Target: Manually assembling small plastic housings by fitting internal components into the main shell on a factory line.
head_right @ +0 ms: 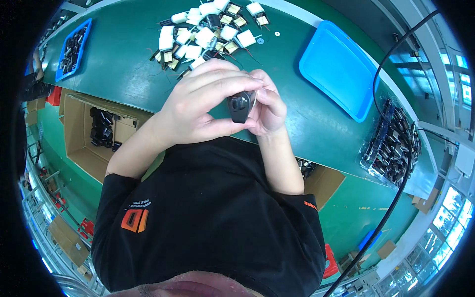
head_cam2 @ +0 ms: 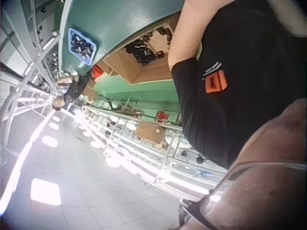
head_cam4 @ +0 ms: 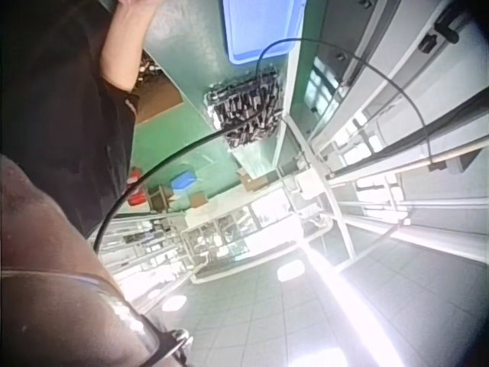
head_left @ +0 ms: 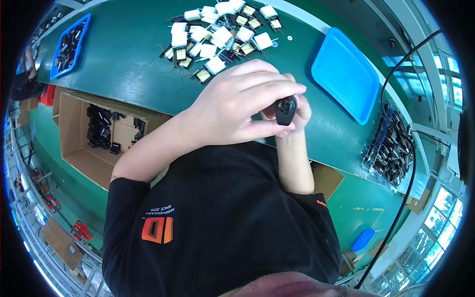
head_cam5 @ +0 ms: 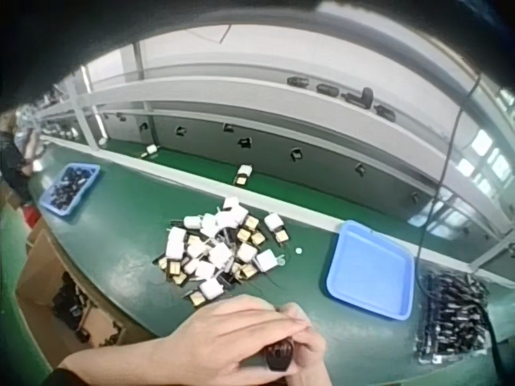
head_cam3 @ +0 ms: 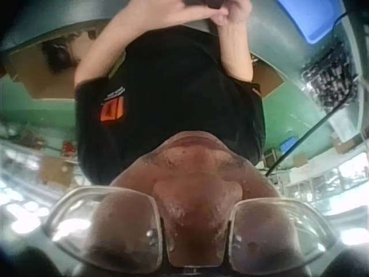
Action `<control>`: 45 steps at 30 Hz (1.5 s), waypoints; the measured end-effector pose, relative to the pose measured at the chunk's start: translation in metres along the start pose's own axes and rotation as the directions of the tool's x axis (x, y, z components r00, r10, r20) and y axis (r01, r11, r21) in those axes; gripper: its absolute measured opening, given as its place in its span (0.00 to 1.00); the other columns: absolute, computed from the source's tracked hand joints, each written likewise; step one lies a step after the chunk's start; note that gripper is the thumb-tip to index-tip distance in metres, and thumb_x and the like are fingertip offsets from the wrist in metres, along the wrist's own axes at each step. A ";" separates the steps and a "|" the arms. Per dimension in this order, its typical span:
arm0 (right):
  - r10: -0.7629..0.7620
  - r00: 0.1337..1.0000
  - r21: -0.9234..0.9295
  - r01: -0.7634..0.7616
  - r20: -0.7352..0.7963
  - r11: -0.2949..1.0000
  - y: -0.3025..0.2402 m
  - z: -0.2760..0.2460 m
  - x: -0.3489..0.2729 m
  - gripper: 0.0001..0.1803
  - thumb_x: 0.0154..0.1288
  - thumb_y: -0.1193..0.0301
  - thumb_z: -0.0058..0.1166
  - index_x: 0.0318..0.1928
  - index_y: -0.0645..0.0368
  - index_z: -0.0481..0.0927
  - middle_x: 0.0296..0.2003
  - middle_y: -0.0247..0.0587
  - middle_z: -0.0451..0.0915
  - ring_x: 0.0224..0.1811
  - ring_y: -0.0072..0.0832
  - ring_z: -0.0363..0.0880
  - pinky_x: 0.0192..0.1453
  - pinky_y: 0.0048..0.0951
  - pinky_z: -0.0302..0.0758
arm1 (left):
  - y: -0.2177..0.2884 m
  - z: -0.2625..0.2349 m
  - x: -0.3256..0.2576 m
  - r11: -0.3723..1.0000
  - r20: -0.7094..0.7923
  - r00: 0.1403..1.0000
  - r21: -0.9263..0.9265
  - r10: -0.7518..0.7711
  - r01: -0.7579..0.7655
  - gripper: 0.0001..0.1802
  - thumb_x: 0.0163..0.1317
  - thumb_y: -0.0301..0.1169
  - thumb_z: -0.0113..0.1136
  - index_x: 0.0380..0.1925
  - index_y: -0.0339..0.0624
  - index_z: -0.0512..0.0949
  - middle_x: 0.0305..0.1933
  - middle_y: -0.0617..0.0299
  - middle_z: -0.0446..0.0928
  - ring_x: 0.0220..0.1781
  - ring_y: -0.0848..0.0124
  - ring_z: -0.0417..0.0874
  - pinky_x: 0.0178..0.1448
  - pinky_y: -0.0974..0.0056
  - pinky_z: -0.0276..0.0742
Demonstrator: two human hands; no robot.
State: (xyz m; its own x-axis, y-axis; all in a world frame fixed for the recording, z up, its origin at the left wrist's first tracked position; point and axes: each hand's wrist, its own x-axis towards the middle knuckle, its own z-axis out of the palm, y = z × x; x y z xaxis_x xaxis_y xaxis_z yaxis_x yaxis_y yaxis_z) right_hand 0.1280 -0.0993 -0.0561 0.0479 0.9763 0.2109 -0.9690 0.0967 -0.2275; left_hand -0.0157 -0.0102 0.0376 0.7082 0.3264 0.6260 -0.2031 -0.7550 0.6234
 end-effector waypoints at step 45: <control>-0.341 0.874 -0.924 0.380 0.347 0.034 0.004 0.057 0.008 0.37 0.44 0.75 0.73 0.57 0.68 0.73 0.53 0.49 0.70 0.52 0.32 0.76 0.54 0.30 0.78 | -0.032 0.014 -0.030 0.969 -0.262 0.933 0.088 0.246 -0.231 0.27 0.51 0.20 0.68 0.55 0.39 0.78 0.61 0.45 0.71 0.59 0.52 0.78 0.60 0.55 0.77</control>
State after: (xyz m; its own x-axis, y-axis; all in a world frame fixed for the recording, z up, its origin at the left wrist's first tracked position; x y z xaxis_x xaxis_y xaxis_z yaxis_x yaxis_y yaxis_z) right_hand 0.1109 -0.1027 -0.0010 0.2878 0.7534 0.5913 0.2096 0.5529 -0.8065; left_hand -0.0209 -0.0034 -0.0076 0.4339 0.2676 0.8603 -0.3011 -0.8569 0.4185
